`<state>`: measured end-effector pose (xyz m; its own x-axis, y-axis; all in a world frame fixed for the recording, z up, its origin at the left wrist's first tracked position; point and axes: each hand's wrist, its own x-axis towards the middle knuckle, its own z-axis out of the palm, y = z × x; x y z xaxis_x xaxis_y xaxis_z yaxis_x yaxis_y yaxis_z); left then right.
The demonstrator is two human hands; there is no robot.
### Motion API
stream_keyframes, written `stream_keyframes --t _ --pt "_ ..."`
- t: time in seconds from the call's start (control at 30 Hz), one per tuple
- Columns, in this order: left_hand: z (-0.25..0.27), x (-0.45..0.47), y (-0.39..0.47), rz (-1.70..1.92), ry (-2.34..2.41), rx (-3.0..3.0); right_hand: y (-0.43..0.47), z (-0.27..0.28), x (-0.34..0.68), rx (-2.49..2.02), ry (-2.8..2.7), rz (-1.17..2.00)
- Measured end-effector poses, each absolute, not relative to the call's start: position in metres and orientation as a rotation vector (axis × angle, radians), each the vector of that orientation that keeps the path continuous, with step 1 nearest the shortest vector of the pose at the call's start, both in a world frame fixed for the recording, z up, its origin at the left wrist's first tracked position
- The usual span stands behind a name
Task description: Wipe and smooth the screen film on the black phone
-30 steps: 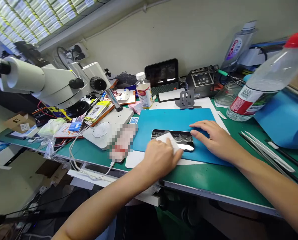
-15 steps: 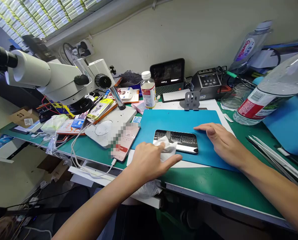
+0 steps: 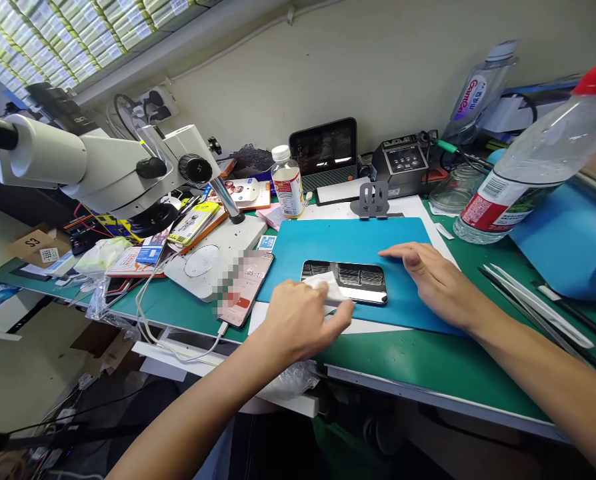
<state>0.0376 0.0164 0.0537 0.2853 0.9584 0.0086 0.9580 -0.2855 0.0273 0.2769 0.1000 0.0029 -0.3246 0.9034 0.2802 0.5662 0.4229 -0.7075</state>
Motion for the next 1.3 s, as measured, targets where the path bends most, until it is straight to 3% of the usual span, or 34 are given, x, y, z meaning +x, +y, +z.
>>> stream_keyframes --t 1.3 --pt "0.048 0.052 0.065 -0.076 1.749 2.598 0.1 0.001 0.279 -1.246 -2.05 0.69"
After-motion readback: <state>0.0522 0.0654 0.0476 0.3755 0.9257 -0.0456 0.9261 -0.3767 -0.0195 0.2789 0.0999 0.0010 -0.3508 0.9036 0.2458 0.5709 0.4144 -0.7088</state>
